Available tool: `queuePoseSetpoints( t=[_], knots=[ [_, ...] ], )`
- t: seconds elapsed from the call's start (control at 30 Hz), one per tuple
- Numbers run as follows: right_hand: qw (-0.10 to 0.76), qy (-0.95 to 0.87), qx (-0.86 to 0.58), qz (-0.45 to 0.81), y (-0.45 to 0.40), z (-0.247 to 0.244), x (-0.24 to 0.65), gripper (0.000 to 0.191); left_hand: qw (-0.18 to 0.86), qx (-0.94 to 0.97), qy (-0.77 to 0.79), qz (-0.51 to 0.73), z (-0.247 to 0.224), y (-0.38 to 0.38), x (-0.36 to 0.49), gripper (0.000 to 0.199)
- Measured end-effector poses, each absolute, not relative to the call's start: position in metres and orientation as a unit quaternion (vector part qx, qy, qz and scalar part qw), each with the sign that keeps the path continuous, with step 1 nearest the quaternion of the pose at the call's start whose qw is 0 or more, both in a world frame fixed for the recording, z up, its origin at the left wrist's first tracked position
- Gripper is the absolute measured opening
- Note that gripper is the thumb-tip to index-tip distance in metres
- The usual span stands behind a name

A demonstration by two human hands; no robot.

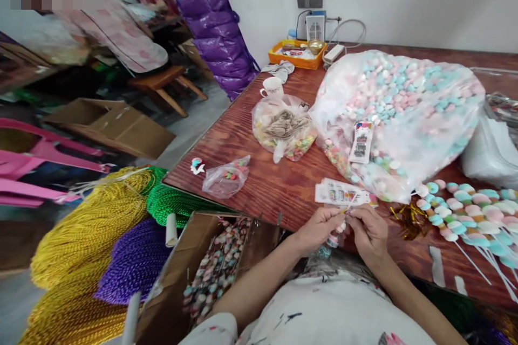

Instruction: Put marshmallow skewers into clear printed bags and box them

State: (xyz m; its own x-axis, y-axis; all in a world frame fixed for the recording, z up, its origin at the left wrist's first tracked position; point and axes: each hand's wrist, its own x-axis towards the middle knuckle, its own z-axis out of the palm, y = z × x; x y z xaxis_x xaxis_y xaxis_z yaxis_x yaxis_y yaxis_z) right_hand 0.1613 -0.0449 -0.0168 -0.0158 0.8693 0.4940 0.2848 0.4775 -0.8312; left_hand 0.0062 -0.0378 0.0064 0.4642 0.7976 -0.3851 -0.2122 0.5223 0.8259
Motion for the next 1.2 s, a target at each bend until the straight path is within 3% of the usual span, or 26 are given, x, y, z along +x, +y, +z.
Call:
queuePoseSetpoints(
  t=[0.2, 0.3, 0.47, 0.67, 0.77, 0.9, 0.97, 1.07, 1.2],
  knots=[
    [0.51, -0.686, -0.449, 0.261, -0.04, -0.01, 0.158, 0.012, 0.829, 0.335, 0.36, 0.268, 0.006, -0.031, -0.004, 0.045],
    [0.494, -0.733, -0.437, 0.166, -0.035, -0.002, 0.17, 0.017, 0.831, 0.324, 0.361, 0.272, 0.009, -0.026, -0.006, 0.039],
    [0.32, -0.877, -0.356, 0.032, -0.033, 0.007, 0.193, 0.04, 0.845, 0.341, 0.338, 0.235, 0.013, -0.025, -0.012, 0.036],
    [0.231, -0.931, -0.27, 0.087, -0.034, 0.01, 0.196, 0.021, 0.854, 0.427, 0.281, 0.096, 0.007, -0.031, -0.019, 0.044],
    [0.208, -0.918, -0.323, 0.101, -0.039, 0.005, 0.188, 0.016, 0.716, 0.609, 0.331, 0.084, 0.011, -0.035, -0.02, 0.041],
    [0.204, -0.853, -0.449, 0.171, -0.049, -0.001, 0.175, 0.015, 0.301, 0.853, 0.4, 0.151, 0.018, -0.042, -0.019, 0.026],
    [0.207, -0.826, -0.485, 0.199, -0.053, 0.002, 0.172, 0.018, 0.217, 0.876, 0.393, 0.177, 0.017, -0.043, -0.019, 0.022],
    [0.229, -0.82, -0.506, 0.138, -0.059, 0.012, 0.174, 0.013, 0.317, 0.832, 0.405, 0.21, 0.013, -0.037, -0.02, 0.024],
    [0.254, -0.855, -0.447, 0.058, -0.064, 0.015, 0.187, 0.019, 0.624, 0.654, 0.406, 0.138, 0.015, -0.024, -0.017, 0.033]
  ],
)
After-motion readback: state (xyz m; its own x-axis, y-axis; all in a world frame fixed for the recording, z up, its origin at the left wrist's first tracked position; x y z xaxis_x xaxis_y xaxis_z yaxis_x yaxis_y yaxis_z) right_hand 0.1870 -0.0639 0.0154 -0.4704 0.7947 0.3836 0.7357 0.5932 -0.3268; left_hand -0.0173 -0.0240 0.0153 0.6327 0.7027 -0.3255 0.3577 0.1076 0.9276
